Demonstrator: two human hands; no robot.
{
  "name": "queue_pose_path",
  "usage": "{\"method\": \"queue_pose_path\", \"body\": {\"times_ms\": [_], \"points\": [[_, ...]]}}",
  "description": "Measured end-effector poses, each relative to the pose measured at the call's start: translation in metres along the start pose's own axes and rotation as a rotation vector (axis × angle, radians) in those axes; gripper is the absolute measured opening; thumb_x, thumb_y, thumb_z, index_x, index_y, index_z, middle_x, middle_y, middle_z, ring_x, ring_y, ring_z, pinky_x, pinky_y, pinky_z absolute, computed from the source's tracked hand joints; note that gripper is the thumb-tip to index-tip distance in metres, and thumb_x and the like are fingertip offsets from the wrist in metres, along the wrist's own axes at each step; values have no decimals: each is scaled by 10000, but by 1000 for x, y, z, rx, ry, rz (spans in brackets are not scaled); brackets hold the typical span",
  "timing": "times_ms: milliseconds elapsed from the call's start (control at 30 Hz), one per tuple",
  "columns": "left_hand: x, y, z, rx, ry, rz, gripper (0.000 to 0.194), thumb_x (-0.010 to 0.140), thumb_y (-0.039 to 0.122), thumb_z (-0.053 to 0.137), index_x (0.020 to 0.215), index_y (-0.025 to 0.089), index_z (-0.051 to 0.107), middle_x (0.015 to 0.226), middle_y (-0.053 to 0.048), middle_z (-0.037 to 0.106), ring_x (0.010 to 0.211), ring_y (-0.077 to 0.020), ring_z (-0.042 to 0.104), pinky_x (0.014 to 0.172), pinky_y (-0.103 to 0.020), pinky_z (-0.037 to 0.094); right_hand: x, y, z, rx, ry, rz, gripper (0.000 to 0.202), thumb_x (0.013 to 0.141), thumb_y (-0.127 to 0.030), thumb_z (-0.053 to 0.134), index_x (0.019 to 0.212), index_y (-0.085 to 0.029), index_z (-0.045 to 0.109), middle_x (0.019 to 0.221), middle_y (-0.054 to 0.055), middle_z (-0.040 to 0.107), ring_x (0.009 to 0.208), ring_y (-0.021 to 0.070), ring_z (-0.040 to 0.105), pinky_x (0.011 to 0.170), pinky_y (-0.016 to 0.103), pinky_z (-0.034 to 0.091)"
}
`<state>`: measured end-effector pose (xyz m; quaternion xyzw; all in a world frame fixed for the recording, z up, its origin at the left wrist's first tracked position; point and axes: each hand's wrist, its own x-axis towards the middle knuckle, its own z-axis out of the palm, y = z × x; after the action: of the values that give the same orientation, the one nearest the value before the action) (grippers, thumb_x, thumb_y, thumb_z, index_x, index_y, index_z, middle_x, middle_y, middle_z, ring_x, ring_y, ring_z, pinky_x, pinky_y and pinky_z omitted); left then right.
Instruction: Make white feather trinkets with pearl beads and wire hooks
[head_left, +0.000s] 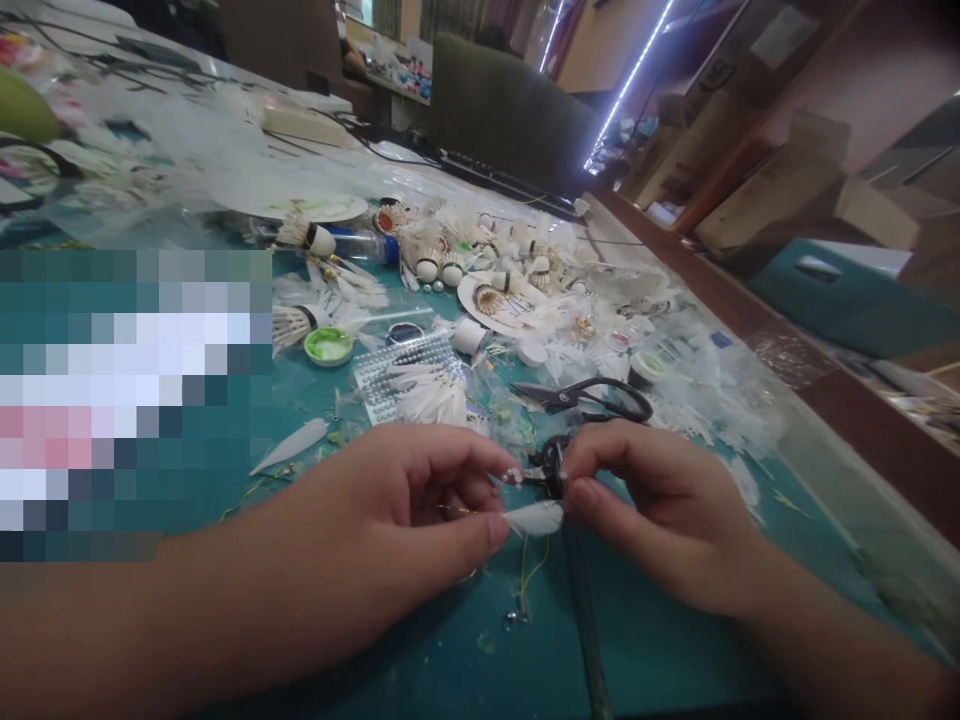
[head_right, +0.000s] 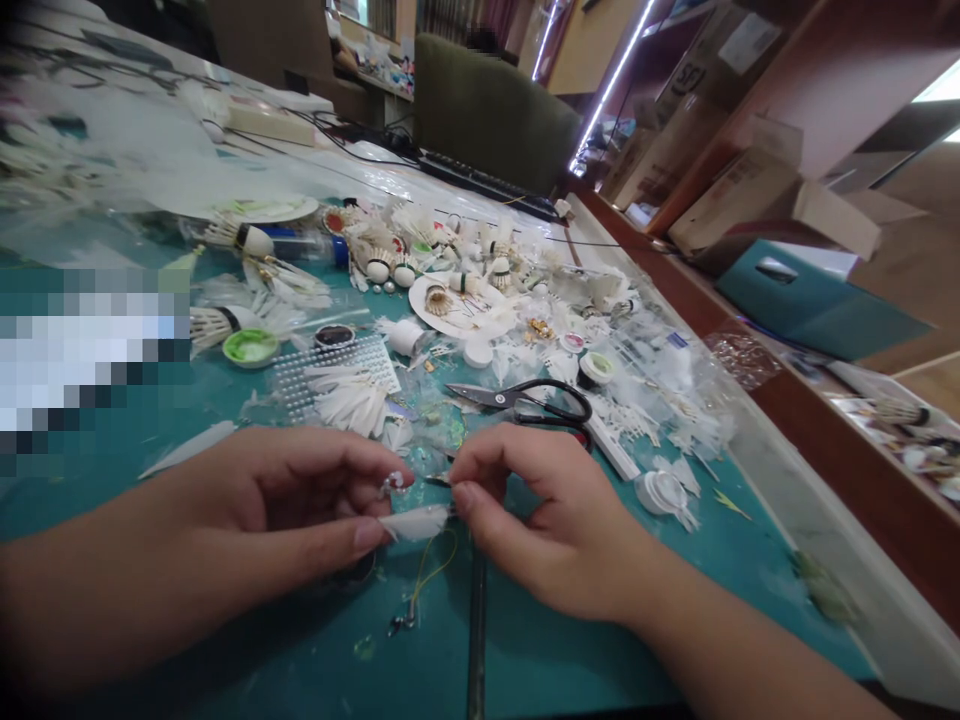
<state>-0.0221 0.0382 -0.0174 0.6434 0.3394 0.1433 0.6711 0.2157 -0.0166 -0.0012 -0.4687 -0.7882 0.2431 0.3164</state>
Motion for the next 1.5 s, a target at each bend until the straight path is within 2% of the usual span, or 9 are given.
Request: {"method": "queue_pose_path", "body": {"times_ms": [133, 267, 367, 467, 700, 967, 1167, 1300, 1500], "points": [[0, 2, 2, -36, 12, -22, 374, 889, 418, 732, 1208, 230, 683, 932, -4, 730, 845, -188, 633, 716, -283, 493, 0, -5, 2, -102, -2, -112, 149, 897, -63, 617, 897, -212, 625, 693, -52, 622, 576, 85, 552, 556, 189, 428], [2, 5, 2, 11, 26, 0, 209, 891, 380, 724, 1001, 202, 729, 859, 17, 728, 768, -156, 606, 663, -250, 470, -1, -13, 5, -259, 37, -210, 141, 883, -54, 627, 888, -191, 660, 609, -68, 587, 511, 69, 500, 489, 192, 355], [2, 6, 4, 5, 28, 2, 174, 900, 351, 709, 966, 192, 731, 872, 12, 746, 778, -159, 635, 684, -255, 488, -1, -17, 9, -322, 59, -273, 134, 891, -56, 618, 887, -178, 673, 617, -53, 624, 527, 78, 528, 503, 205, 371], [2, 8, 5, 2, 31, 5, 238, 895, 347, 703, 1066, 182, 716, 900, -8, 760, 809, -186, 670, 709, -279, 515, -2, -16, 14, -384, 75, -309, 145, 898, -54, 607, 905, -183, 672, 645, -38, 660, 561, 97, 580, 539, 223, 403], [1, 8, 8, 21, 9, 44, 259, 913, 353, 654, 1084, 170, 717, 873, -31, 761, 805, -219, 701, 700, -310, 529, -8, -10, 19, -496, 47, -320, 159, 948, -78, 559, 916, -211, 640, 640, -36, 617, 546, 131, 538, 537, 278, 361], [1, 8, 8, 20, 25, 63, 189, 893, 343, 667, 967, 179, 726, 865, -27, 764, 801, -209, 693, 707, -301, 531, -12, -7, 20, -517, 13, -314, 137, 1000, -121, 556, 921, -225, 597, 659, -34, 571, 573, 148, 475, 558, 298, 315], [1, 8, 9, 29, 20, 67, 169, 890, 332, 653, 935, 193, 736, 860, -17, 759, 792, -204, 686, 705, -296, 531, -10, -10, 19, -503, 16, -324, 136, 987, -98, 558, 963, -220, 611, 672, -31, 599, 571, 144, 497, 554, 291, 330], [1, 9, 10, 48, 13, 80, 161, 898, 313, 632, 904, 196, 742, 874, -20, 766, 819, -213, 695, 721, -297, 530, -6, -16, 18, -368, 25, -249, 156, 938, -64, 583, 940, -205, 649, 657, -36, 634, 559, 108, 557, 542, 236, 384], [1, 9, 10, 43, 3, 77, 165, 900, 313, 631, 889, 191, 741, 868, -22, 762, 824, -215, 700, 728, -298, 537, -3, -21, 17, -313, 23, -205, 171, 891, -43, 599, 881, -199, 670, 636, -38, 649, 547, 92, 570, 531, 204, 403]]}}
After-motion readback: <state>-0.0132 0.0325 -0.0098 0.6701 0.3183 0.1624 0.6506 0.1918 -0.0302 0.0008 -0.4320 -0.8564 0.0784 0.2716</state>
